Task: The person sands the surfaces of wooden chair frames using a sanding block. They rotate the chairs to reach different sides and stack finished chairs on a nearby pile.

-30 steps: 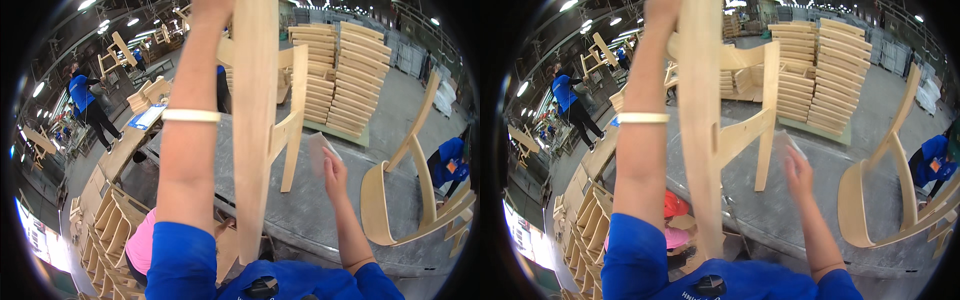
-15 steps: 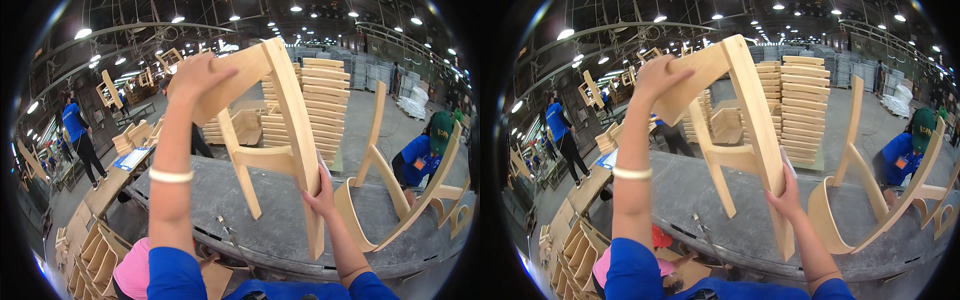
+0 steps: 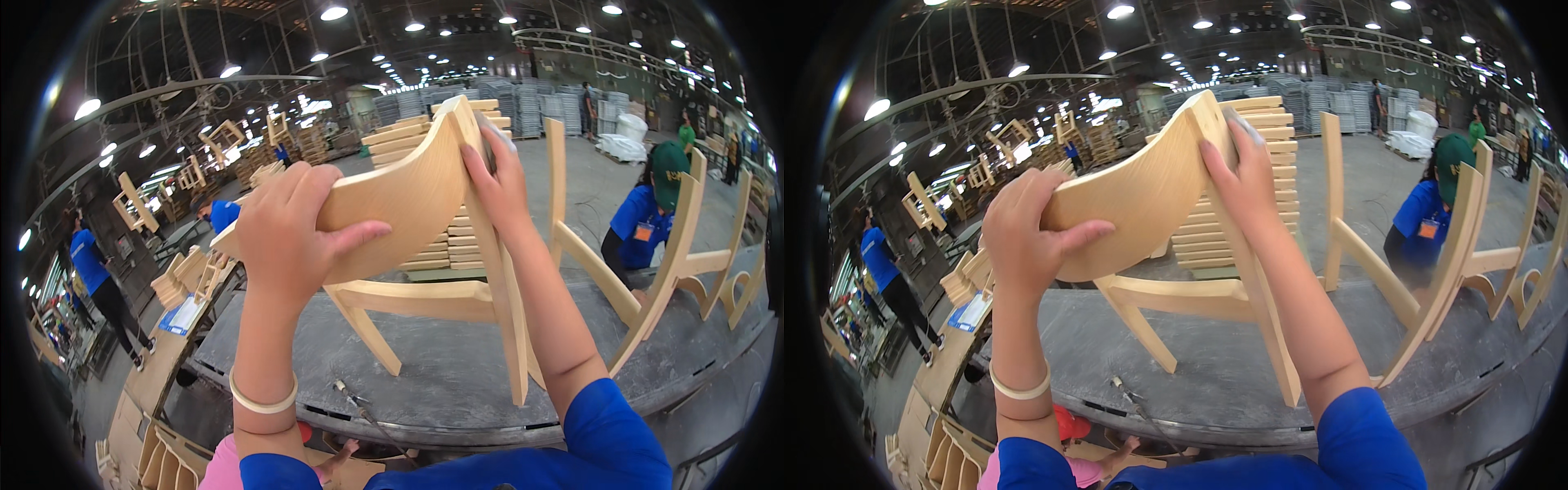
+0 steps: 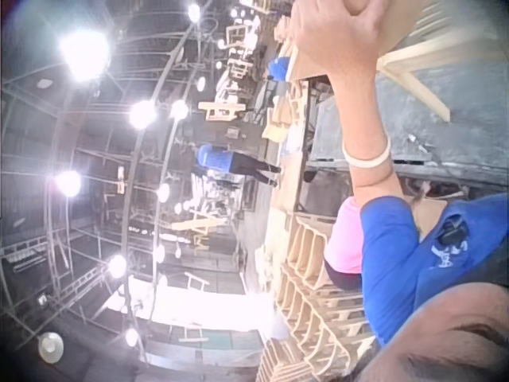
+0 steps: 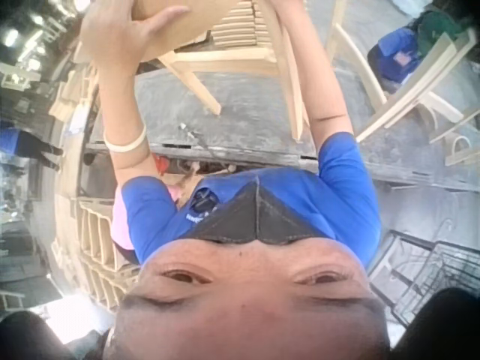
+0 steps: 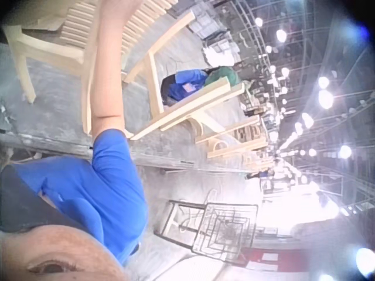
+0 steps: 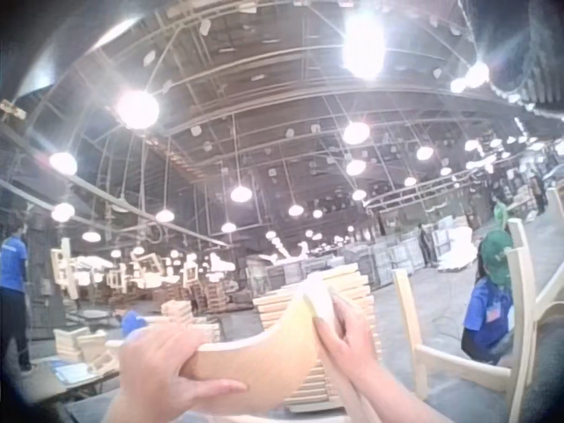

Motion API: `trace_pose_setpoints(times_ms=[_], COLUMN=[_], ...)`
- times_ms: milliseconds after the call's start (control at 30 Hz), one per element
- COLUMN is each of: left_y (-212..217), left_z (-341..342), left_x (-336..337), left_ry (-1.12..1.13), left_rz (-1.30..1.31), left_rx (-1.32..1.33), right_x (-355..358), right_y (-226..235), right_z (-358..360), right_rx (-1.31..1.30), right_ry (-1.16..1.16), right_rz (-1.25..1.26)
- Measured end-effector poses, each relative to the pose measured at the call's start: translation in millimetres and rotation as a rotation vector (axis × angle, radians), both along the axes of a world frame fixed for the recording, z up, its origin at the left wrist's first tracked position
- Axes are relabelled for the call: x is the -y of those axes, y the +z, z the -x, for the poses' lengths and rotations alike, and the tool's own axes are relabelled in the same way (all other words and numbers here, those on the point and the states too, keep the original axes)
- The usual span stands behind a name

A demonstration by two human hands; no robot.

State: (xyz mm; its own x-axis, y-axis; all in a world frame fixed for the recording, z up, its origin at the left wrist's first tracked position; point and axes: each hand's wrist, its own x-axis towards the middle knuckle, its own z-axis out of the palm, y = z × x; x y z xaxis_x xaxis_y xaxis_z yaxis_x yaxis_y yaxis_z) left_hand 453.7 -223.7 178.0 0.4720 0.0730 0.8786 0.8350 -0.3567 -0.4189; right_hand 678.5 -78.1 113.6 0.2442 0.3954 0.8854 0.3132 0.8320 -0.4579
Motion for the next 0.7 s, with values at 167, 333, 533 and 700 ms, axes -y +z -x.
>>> trace_pose_setpoints(times_ms=[167, 333, 533, 700], left_y=[-4, -15, -20, -25], left_z=[-27, -38, -2, 36], left_x=[5, 1, -14, -38], left_ry=[-0.056, -0.152, -0.136, -0.207], left_rz=[-0.007, 0.055, 0.235, 0.395], left_rx=[-0.026, 0.020, 0.077, 0.169], right_x=[8, -3, 14, 28], right_y=[19, -2, -25, -42], right_z=[-24, -59, -129, -160], right_rx=[0.078, 0.099, 0.211, 0.206], right_ry=[-0.262, -0.178, 0.110, 0.212], right_rz=[0.011, -0.005, 0.116, 0.217])
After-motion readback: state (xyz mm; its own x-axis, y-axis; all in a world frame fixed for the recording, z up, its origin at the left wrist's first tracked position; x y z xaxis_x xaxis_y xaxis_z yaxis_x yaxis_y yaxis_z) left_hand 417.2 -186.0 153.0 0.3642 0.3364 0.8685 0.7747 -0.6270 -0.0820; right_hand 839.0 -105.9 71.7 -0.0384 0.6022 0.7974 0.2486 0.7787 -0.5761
